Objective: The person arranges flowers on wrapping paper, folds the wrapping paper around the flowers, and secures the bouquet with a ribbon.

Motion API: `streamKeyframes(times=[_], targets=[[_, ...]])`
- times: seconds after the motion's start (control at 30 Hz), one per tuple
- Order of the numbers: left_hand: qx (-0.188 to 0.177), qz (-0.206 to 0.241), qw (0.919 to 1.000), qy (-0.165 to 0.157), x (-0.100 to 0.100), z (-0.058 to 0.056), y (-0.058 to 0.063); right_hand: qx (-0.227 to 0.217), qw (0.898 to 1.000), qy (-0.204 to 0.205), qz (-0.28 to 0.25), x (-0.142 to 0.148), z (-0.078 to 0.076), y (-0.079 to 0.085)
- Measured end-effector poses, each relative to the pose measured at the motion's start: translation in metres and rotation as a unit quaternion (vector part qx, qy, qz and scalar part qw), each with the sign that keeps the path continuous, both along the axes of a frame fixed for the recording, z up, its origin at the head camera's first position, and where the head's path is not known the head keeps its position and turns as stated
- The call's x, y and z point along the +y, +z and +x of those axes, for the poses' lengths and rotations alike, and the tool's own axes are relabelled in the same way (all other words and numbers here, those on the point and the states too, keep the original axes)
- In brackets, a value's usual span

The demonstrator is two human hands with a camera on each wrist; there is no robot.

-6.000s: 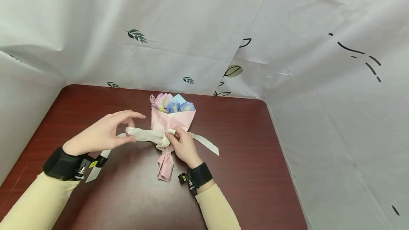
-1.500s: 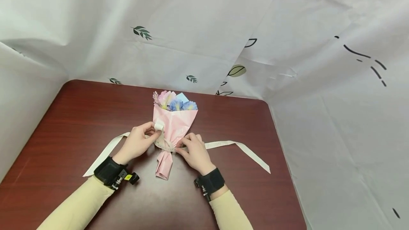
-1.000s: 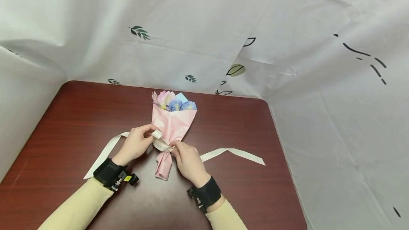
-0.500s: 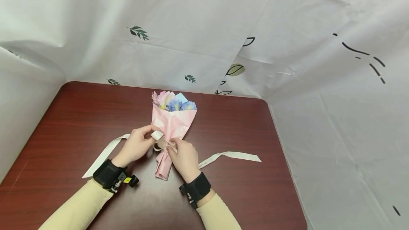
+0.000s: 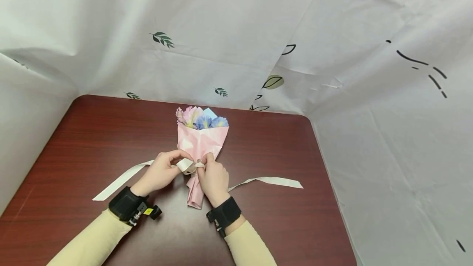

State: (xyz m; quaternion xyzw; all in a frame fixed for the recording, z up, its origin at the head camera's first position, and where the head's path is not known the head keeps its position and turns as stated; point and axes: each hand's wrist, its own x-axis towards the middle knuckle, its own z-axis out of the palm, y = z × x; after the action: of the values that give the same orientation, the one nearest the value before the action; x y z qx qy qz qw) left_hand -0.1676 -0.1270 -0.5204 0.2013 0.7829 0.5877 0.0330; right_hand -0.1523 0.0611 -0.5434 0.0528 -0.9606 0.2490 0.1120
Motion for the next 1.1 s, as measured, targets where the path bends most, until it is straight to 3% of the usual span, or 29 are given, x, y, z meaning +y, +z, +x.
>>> streamKeyframes(times=[0.17,0.33,0.5,0.93,1.1], targets=[[0.006,0.001,0.9998,-0.020,0.002,0.002,0.001,0.009,0.999,-0.034,0.010,0.000,-0.004,-0.002],[0.011,-0.014,0.9994,-0.030,0.003,0.003,-0.001,-0.020,0.999,-0.047,0.019,-0.001,-0.007,-0.004],[0.009,-0.019,0.9993,-0.031,0.004,0.004,-0.003,-0.041,0.998,-0.042,0.033,-0.001,-0.007,-0.005],[0.013,-0.043,0.9990,-0.010,0.002,0.003,-0.007,-0.004,1.000,-0.002,0.010,0.010,0.010,-0.004],[0.013,-0.044,0.9989,-0.009,0.002,0.002,-0.008,-0.015,1.000,0.014,-0.009,0.018,0.018,0.005]])
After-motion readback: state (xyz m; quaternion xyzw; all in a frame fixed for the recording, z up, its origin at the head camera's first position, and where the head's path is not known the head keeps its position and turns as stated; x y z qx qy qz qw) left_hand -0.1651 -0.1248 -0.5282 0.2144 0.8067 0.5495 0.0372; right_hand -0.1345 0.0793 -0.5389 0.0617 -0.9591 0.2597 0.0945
